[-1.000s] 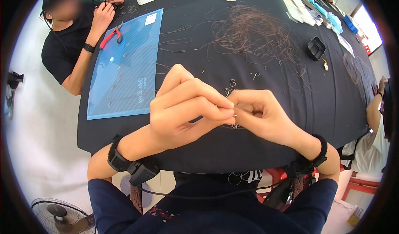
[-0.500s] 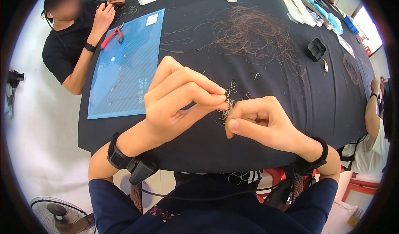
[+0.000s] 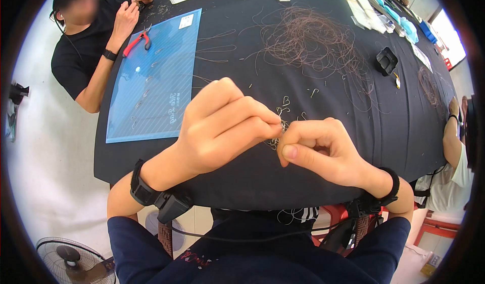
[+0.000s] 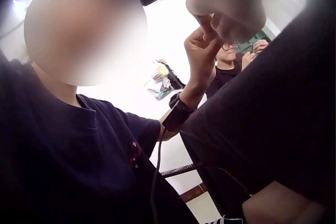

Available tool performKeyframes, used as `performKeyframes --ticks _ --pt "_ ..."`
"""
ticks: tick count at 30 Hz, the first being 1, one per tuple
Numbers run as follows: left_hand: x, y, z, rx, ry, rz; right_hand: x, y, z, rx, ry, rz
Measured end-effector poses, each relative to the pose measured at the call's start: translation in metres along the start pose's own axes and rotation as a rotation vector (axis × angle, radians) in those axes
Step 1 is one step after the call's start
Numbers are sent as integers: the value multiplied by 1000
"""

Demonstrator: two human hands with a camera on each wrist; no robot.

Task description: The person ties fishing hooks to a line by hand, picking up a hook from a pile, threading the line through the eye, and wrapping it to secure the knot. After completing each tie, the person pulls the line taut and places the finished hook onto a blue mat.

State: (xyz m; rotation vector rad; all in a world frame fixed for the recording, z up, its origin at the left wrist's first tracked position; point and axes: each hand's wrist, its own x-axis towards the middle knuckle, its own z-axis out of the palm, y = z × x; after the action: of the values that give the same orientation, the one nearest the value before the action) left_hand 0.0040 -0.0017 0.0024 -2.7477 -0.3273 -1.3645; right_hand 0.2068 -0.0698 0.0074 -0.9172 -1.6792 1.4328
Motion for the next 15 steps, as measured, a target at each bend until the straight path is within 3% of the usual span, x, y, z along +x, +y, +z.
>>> performKeyframes --ticks 8,11,15 --pt "3 5 2 -101 -31 -43 3 0 -1 43 248 -4" --pt "3 10 1 -188 -7 -119 8 8 -2 -87 291 -58" --pt "3 13 1 -285 15 -190 7 5 1 -157 235 18"
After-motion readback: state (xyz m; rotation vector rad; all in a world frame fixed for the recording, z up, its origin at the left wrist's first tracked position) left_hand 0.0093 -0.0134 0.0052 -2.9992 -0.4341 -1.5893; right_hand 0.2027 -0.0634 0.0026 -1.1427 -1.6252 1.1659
